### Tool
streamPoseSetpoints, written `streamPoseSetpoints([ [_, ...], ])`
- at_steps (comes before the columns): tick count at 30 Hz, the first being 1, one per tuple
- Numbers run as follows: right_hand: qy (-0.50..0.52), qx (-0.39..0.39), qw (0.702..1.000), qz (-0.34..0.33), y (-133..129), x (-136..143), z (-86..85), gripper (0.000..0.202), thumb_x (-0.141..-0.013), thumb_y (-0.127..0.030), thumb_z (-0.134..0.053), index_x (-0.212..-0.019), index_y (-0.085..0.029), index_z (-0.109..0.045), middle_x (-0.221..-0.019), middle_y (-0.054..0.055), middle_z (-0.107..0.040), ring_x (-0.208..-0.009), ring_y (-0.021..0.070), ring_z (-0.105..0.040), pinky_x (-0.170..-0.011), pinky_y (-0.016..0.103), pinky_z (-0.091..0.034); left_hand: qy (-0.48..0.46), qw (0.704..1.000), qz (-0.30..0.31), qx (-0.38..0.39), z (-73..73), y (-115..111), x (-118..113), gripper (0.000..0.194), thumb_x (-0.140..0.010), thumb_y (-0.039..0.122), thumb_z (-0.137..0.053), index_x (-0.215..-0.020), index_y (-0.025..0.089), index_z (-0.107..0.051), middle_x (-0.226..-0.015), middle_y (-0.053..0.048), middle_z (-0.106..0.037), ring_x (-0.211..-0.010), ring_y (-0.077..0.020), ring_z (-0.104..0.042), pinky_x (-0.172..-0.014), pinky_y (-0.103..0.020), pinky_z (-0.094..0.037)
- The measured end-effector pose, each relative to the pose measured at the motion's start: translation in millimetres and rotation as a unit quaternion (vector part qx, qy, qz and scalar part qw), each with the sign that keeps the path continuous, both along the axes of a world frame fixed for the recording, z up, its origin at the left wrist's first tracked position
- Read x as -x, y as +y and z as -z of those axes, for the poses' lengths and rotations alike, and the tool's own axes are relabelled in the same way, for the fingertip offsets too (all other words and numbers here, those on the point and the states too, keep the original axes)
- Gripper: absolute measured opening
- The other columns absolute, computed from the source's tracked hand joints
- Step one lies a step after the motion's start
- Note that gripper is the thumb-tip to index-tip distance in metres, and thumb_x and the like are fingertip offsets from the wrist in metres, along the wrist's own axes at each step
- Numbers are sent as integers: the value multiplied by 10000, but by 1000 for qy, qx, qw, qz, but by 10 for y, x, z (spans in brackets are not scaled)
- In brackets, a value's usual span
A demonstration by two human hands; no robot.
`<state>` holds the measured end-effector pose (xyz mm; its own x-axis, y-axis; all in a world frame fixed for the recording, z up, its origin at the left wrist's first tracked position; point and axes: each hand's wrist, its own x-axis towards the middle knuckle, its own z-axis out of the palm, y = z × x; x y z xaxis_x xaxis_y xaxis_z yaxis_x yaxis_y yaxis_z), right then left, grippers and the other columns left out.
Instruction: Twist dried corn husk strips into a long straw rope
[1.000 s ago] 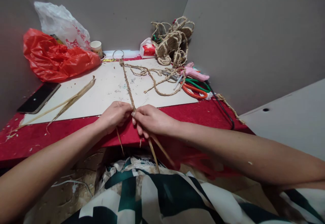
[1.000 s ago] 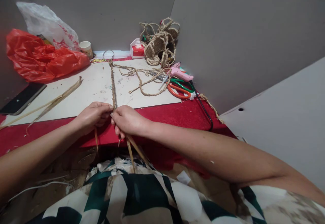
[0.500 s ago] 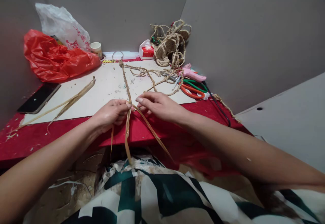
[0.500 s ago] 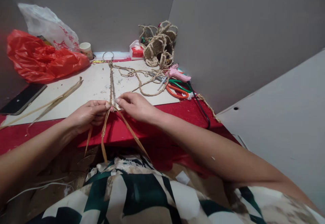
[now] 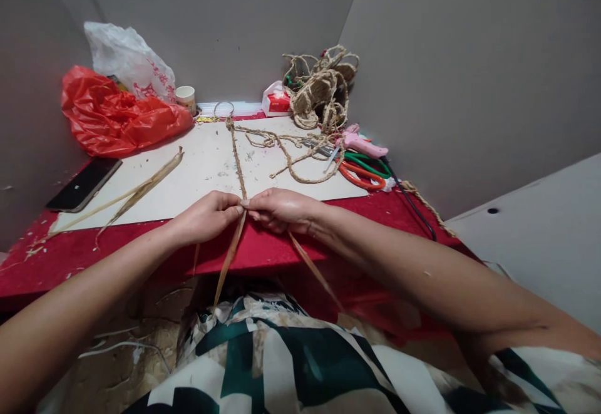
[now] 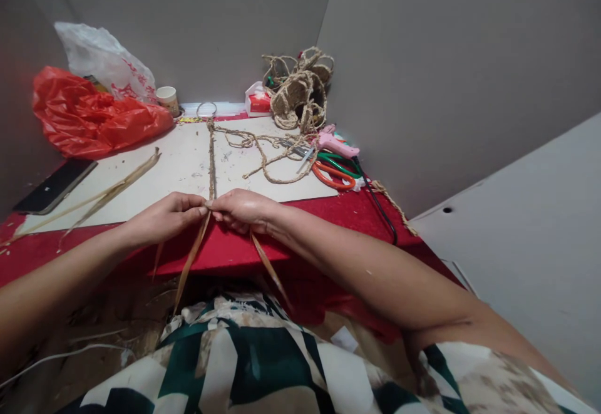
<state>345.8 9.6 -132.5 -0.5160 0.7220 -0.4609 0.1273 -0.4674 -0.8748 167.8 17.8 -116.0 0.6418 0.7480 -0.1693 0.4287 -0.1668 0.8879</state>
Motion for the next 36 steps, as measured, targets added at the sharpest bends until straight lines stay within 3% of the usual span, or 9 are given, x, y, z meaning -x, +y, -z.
streamPoseSetpoints([
  [6, 21, -11, 991, 129, -168, 144, 6, 297, -908, -234, -448, -644, -119, -522, -375, -93, -279, -300, 22, -175, -319, 152, -118, 12, 994, -11, 109, -78, -151, 5, 194, -880, 280, -414, -864, 156, -562, -574, 25, -522, -390, -75, -426, -402, -203, -363],
  [11, 81, 40, 982, 165, -229, 225, 11, 359, -909, -223, -428, -564, -172, -343, -388, -100, -248, -319, 20, -134, -328, 155, -98, -1, 995, -63, 82, 0, -323, -121, 138, -902, 213, -355, -957, 164, -471, -562, 15, -567, -402, -115, -524, -409, -226, -433],
  [14, 101, 46, 979, 174, -250, 237, 16, 328, -887, -173, -420, -569, -170, -344, -396, -100, -247, -328, 21, -123, -330, 154, -92, -16, 995, -85, 58, 66, -393, -185, 112, -891, 162, -360, -967, 168, -442, -574, 22, -571, -420, -117, -552, -426, -224, -447],
  [20, 120, 39, 981, 149, -258, 178, 35, 230, -821, -107, -468, -600, -146, -421, -404, -105, -249, -341, 18, -122, -335, 143, -91, 29, 995, -52, 78, -51, -350, -105, 163, -893, 272, -413, -944, 150, -508, -571, 3, -591, -461, -136, -578, -462, -242, -449],
  [25, 153, 57, 980, 114, -225, 129, 30, 144, -848, -114, -440, -724, -116, -514, -420, -114, -247, -353, 20, -100, -340, 127, -89, 1, 985, -158, -67, -101, -124, -21, 220, -834, 327, -506, -743, 136, -568, -612, -12, -587, -556, -104, -541, -565, -222, -419],
  [28, 157, 50, 982, 88, -194, 104, 36, 147, -847, -127, -439, -721, -118, -514, -427, -114, -240, -359, 22, -93, -342, 127, -93, -71, 990, -118, 45, -19, -73, -89, 202, -813, 294, -512, -678, 145, -532, -618, 0, -550, -550, -85, -497, -555, -209, -395],
  [31, 131, 39, 989, 52, -163, 42, 43, 156, -845, -147, -432, -705, -130, -497, -441, -111, -234, -365, 27, -91, -347, 138, -88, -72, 979, -106, 157, 30, -92, -163, 218, -821, 280, -471, -635, 168, -463, -503, 61, -375, -398, -50, -302, -402, -184, -237],
  [33, 91, 12, 996, 22, -146, -17, 34, 141, -845, -157, -433, -725, -136, -503, -450, -110, -237, -364, 33, -103, -355, 150, -87, -43, 978, -123, 165, 26, -105, -178, 224, -822, 273, -461, -623, 173, -447, -487, 85, -270, -373, -41, -188, -373, -188, -123],
  [36, -10, -101, 995, -25, -130, -89, -10, 161, -854, -146, -420, -732, -136, -524, -452, -94, -290, -368, 45, -182, -375, 173, -150, -6, 983, -129, 134, 2, -106, -172, 207, -815, 247, -462, -626, 163, -477, -498, 74, -292, -386, -42, -214, -374, -188, -121],
])
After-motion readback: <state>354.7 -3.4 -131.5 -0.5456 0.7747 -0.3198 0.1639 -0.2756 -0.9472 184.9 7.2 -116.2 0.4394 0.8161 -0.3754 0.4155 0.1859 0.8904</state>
